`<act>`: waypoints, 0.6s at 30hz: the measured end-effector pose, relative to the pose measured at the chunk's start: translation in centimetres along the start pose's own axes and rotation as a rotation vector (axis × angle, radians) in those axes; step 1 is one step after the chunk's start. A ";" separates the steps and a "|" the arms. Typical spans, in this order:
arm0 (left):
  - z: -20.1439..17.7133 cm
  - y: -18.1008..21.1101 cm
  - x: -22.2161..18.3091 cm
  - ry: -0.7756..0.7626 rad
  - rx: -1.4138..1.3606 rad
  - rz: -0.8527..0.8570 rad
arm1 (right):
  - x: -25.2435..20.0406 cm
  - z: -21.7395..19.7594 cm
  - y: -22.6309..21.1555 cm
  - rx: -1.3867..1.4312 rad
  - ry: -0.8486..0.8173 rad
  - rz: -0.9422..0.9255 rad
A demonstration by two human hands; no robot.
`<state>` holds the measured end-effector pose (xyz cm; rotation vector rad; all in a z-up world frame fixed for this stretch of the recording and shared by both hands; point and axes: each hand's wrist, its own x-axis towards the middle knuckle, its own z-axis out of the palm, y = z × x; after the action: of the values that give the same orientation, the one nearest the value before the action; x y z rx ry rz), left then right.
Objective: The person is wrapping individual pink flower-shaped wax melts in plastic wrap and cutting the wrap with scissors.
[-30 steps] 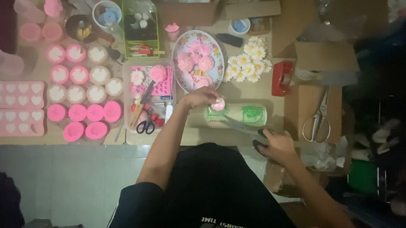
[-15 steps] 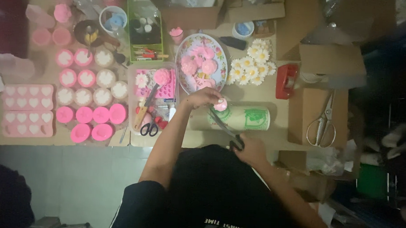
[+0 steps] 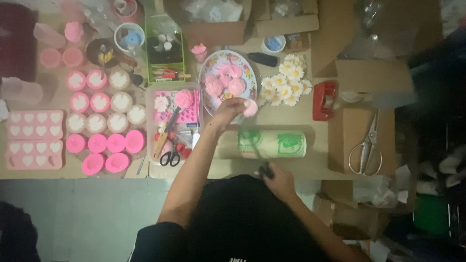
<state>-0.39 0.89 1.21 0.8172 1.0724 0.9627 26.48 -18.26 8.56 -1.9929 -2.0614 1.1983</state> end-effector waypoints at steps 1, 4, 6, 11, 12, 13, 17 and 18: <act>0.7 2.3 -0.9 0.000 0.000 0.009 | -1.1 -0.7 0.7 -0.003 0.006 -0.006; 2.6 7.6 -3.6 0.081 -0.687 -0.252 | -3.4 -2.4 3.2 0.227 0.406 0.128; 3.8 9.4 -4.5 -0.038 -0.834 -0.265 | -3.5 -3.4 5.6 0.129 0.481 0.364; 7.7 13.6 -7.2 -0.065 -0.811 -0.183 | -2.1 -4.7 6.3 -0.093 0.463 0.376; 8.3 14.1 -7.6 -0.072 -0.759 -0.170 | -1.7 -4.8 6.1 -0.088 0.520 0.311; 8.9 14.5 -8.1 -0.078 -0.757 -0.168 | -1.3 -4.7 5.9 -0.087 0.527 0.311; 10.6 15.9 -10.1 -0.060 -0.571 -0.174 | -0.5 -3.9 5.8 -0.098 0.476 0.476; 11.0 16.2 -10.6 -0.063 -0.535 -0.174 | -0.5 -3.6 6.1 -0.067 0.519 0.418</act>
<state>4.46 -3.88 22.37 0.3071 0.7622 1.0045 33.53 -17.63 8.03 -2.5069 -1.5008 0.5435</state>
